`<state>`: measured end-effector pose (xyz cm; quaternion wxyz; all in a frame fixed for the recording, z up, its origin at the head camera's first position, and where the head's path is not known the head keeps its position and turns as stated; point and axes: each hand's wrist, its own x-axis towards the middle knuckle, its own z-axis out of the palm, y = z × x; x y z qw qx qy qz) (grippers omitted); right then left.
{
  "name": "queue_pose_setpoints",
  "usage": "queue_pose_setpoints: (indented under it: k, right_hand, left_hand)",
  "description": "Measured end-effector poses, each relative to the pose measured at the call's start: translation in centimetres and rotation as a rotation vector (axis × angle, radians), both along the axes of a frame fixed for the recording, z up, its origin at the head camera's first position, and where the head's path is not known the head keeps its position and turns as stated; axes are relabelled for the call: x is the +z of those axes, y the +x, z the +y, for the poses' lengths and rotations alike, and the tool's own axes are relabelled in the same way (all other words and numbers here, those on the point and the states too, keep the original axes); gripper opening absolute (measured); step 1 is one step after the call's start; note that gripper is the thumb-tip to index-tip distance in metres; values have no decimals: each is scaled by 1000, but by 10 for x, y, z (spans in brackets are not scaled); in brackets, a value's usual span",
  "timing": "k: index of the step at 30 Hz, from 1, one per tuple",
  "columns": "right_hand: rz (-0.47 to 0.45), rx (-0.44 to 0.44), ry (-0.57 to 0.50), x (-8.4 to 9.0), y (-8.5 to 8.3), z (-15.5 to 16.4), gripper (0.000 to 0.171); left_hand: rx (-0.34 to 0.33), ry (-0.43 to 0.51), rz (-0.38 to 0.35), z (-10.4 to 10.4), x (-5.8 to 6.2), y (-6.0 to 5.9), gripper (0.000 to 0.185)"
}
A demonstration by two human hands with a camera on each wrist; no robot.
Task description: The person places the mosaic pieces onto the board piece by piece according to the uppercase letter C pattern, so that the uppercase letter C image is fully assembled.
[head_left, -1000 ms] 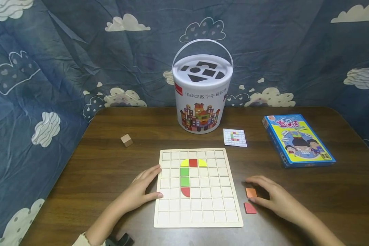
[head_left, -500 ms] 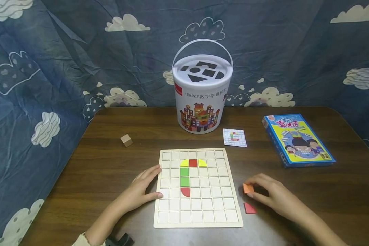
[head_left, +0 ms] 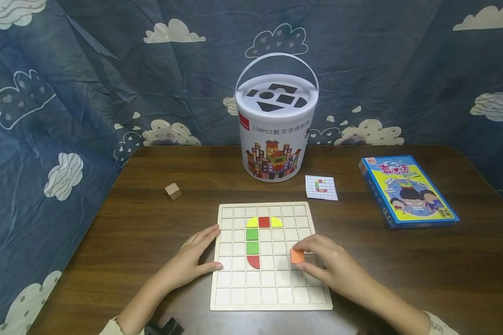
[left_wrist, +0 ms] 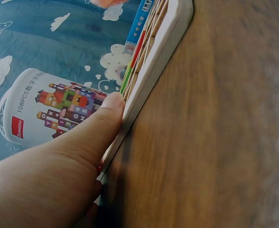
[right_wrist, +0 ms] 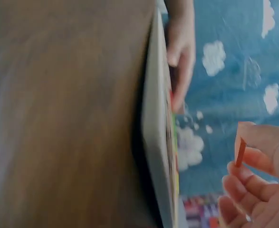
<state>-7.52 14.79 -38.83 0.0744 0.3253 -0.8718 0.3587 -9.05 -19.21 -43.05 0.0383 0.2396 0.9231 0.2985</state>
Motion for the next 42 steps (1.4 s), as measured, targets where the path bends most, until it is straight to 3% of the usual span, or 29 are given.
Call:
queue_pose_setpoints:
  k: [4, 8, 11, 17, 23, 34, 38, 42]
  right_hand:
    - [-29, 83, -32, -15, -5, -16, 22]
    - [-123, 83, 9, -27, -10, -25, 21]
    - [-121, 66, 38, -30, -12, -30, 22]
    - [-58, 31, 97, -30, -12, -39, 21]
    - [-76, -14, 145, -29, -11, -45, 25]
    - [-84, -30, 153, -28, -10, -47, 16]
    - [-103, -10, 186, -25, -11, -46, 21]
    - [-167, 56, 155, -17, -13, -37, 31]
  left_hand:
    - [-1, 4, 0, 1, 0, 0, 78]
    - [-2, 9, -3, 1, 1, 0, 77]
    - [-4, 5, 2, 1, 1, 0, 77]
    - [-4, -1, -4, 0, 1, 0, 77]
    - [-7, 5, -6, 0, 2, 1, 77]
    - [-5, 6, -14, 1, 2, 0, 76]
    - [-2, 3, -15, 1, 2, 0, 77]
    - [-5, -3, -15, 0, 2, 0, 77]
